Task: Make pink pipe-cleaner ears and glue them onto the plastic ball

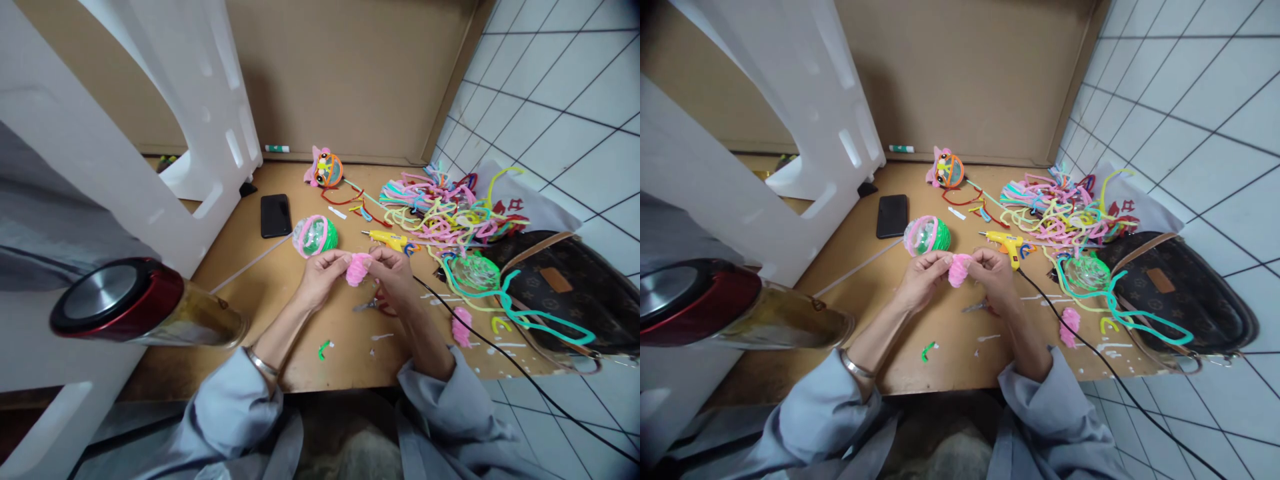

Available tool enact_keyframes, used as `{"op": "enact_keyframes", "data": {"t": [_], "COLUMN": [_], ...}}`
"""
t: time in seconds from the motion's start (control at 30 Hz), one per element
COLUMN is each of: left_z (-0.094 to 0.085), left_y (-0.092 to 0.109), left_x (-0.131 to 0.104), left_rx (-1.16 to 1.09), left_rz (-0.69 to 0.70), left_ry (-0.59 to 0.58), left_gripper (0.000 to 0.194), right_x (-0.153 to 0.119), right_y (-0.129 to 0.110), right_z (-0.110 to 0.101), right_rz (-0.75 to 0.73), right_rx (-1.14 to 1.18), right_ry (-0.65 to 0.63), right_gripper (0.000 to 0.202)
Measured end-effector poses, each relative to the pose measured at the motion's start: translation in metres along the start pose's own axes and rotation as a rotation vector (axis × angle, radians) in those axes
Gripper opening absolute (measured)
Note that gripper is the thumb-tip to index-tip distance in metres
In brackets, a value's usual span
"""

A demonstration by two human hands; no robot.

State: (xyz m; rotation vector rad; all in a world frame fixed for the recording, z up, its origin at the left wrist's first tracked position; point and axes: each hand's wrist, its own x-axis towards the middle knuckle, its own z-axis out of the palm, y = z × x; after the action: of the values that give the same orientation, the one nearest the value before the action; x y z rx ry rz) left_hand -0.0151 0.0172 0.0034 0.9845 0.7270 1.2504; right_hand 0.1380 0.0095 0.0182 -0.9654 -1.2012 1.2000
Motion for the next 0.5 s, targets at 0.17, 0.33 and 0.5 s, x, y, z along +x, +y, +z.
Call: {"op": "enact_keyframes", "data": {"t": [0.17, 0.33, 0.5], "left_z": [0.0015, 0.0034, 0.0019], "left_y": [-0.0011, -0.0016, 0.0033], "left_x": [-0.0002, -0.001, -0.0016], "left_rx": [0.019, -0.041, 0.007], "left_rz": [0.025, 0.0, -0.019], "left_ry": [0.045, 0.055, -0.052], "left_gripper": [0.044, 0.042, 0.045], "right_x": [0.0009, 0.002, 0.0027], "right_y": [0.0007, 0.002, 0.001], "right_z": [0.0003, -0.0014, -0.0017], "right_rz": [-0.006, 0.005, 0.017], "right_rx": [-0.014, -0.022, -0.007], "right_ry": [0.014, 0.013, 0.0], "right_gripper": [0.046, 0.044, 0.045]}}
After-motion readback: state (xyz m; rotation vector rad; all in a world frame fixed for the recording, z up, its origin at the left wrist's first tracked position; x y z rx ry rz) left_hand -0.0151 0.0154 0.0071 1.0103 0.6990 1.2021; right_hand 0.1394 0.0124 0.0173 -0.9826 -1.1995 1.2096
